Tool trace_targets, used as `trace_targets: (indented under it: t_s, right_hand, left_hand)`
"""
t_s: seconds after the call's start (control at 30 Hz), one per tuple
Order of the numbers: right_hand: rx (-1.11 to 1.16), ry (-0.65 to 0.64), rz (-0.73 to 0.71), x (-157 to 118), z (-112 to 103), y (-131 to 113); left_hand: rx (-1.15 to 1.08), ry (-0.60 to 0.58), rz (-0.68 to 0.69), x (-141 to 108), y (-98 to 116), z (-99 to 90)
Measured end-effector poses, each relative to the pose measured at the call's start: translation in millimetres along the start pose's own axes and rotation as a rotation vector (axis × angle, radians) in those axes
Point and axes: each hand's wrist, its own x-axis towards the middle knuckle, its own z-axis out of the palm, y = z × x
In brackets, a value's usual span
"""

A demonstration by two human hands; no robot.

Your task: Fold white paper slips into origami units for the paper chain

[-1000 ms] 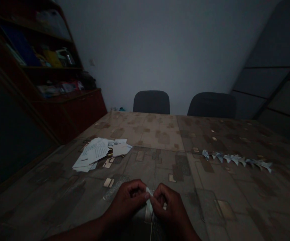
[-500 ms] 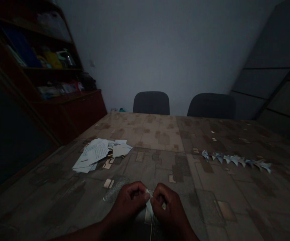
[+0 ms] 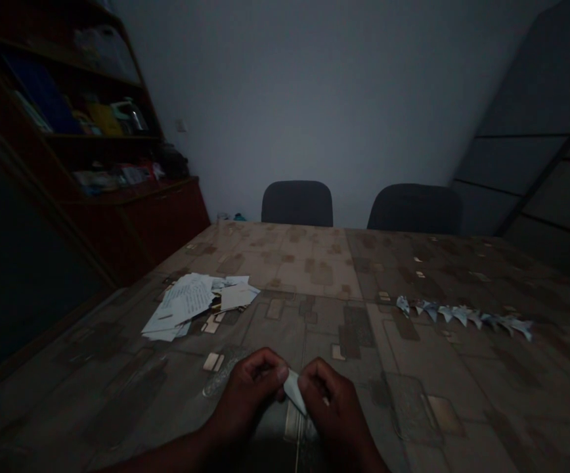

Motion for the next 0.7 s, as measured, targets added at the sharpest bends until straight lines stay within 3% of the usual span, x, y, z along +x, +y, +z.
trace_targets:
  t_s: [0.2,0.5,0.7]
  right_hand:
    - [0.061,-0.012,-0.037,-2,2,-1]
    - [-0.018,0.123,0.02,3,-5,3]
    - [-0.001,0.054,-0.013,2,-6,-2]
  left_hand:
    - [-0.002,0.092,0.014,1,3,0.6]
    - [0.081,-0.015,-0.064,0,-5,3.0]
    - [0.158,-0.089,-0.088,0,-6,1.7]
